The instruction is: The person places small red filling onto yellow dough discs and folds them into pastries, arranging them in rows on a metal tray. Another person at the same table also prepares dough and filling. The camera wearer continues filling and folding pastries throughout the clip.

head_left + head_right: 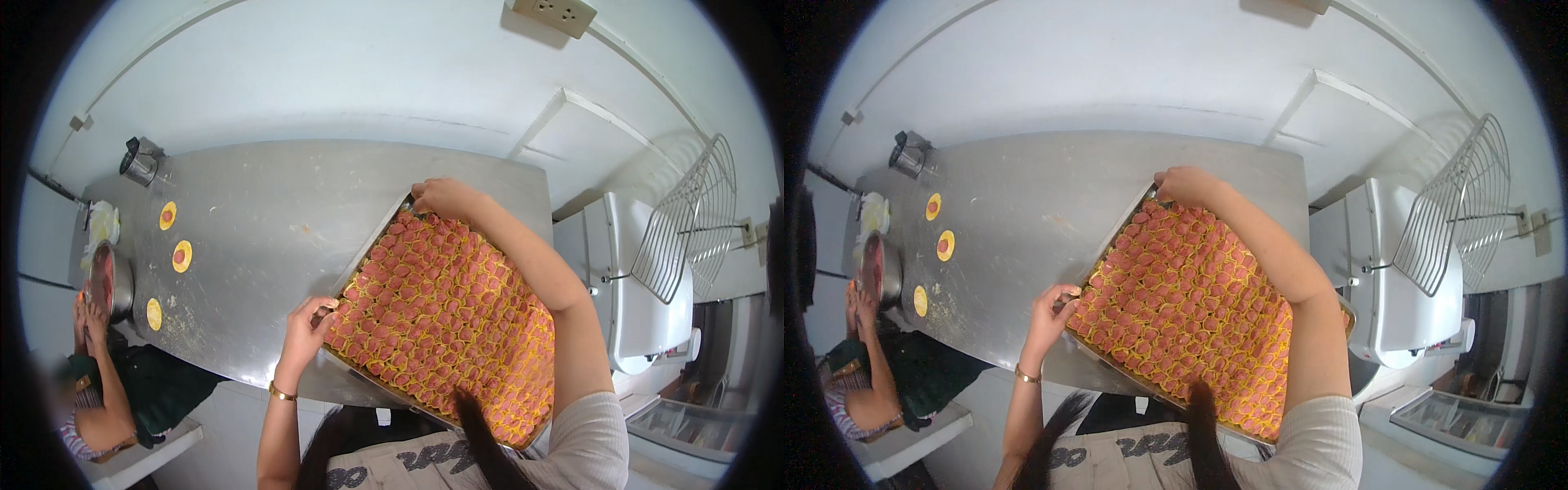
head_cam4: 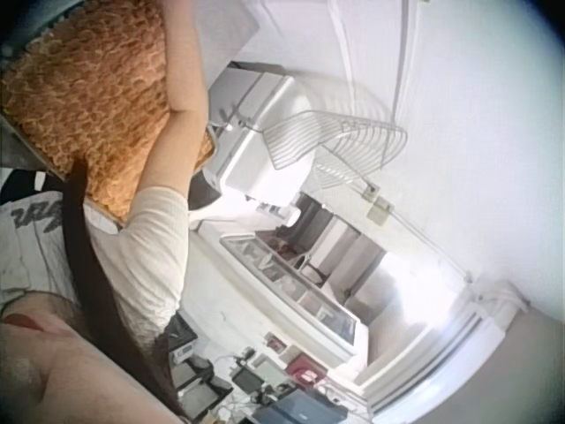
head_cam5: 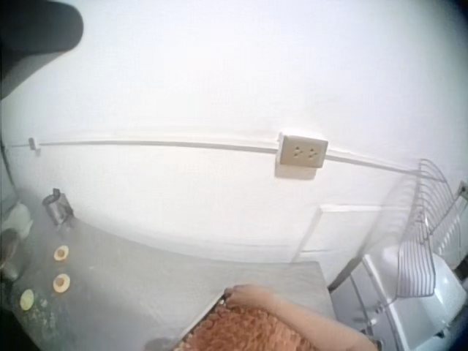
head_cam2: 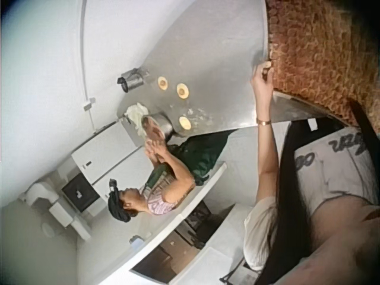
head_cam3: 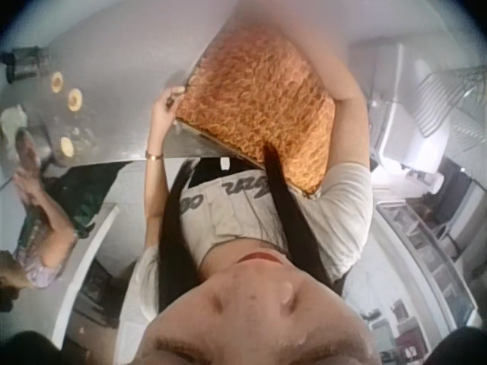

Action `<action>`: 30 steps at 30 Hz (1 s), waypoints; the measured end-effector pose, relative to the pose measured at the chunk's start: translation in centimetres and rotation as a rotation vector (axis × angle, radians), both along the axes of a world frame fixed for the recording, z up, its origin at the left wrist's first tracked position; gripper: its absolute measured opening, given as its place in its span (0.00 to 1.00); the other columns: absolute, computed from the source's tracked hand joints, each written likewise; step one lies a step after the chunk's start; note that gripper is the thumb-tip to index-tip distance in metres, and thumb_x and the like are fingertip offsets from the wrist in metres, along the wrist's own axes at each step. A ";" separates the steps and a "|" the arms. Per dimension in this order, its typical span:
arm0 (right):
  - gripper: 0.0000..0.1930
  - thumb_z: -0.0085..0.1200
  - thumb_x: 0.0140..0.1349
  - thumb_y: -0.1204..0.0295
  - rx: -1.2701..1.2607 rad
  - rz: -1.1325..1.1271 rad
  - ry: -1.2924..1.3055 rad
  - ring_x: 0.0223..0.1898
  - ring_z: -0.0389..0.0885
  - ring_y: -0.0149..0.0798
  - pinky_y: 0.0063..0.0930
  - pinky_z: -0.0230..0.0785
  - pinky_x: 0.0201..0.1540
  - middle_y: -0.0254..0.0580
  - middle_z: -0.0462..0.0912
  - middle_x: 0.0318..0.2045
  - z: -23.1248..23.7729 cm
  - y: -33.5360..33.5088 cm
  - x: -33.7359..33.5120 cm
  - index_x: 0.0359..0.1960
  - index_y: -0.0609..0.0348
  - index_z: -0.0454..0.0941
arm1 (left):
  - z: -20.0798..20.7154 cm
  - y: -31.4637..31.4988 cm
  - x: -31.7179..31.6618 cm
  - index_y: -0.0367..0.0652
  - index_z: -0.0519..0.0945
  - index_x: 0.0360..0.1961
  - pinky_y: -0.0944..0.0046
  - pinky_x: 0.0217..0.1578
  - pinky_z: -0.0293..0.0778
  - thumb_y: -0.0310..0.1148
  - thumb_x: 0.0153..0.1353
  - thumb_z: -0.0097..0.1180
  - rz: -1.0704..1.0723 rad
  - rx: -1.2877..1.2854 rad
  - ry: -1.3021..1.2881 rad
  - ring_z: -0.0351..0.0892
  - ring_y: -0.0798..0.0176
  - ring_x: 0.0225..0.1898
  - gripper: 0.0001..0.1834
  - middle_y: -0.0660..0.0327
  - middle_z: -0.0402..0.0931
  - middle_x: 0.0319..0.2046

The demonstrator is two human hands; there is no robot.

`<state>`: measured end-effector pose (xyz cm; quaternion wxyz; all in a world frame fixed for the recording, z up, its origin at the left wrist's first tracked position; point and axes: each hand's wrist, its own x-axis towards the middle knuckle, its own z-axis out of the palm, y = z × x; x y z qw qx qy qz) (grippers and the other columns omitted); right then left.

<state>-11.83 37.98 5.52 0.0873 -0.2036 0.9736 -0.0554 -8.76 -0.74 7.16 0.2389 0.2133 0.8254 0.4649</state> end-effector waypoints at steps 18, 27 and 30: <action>0.05 0.53 0.49 0.73 0.141 0.288 0.059 0.44 0.74 0.40 0.34 0.68 0.47 0.35 0.77 0.32 -0.8 1.1 -0.9 0.26 0.50 0.81 | 2.0 2.4 2.1 0.37 0.78 0.42 0.70 0.35 0.75 0.20 0.55 0.59 -0.095 -0.008 0.065 0.77 0.71 0.33 0.12 0.60 0.79 0.35; 0.05 0.56 0.46 0.71 0.131 0.193 0.060 0.41 0.73 0.41 0.33 0.69 0.44 0.34 0.78 0.30 -1.0 1.1 -0.4 0.26 0.51 0.82 | 3.1 5.9 0.7 0.40 0.78 0.42 0.62 0.33 0.75 0.26 0.54 0.61 -0.195 0.024 0.183 0.78 0.59 0.31 0.13 0.56 0.77 0.33; 0.04 0.56 0.45 0.71 0.066 0.152 0.092 0.41 0.72 0.42 0.34 0.69 0.43 0.34 0.78 0.30 -0.8 1.2 0.3 0.25 0.51 0.82 | 2.9 6.1 0.8 0.40 0.77 0.42 0.62 0.35 0.77 0.25 0.54 0.61 -0.212 0.023 0.127 0.79 0.58 0.33 0.13 0.56 0.77 0.35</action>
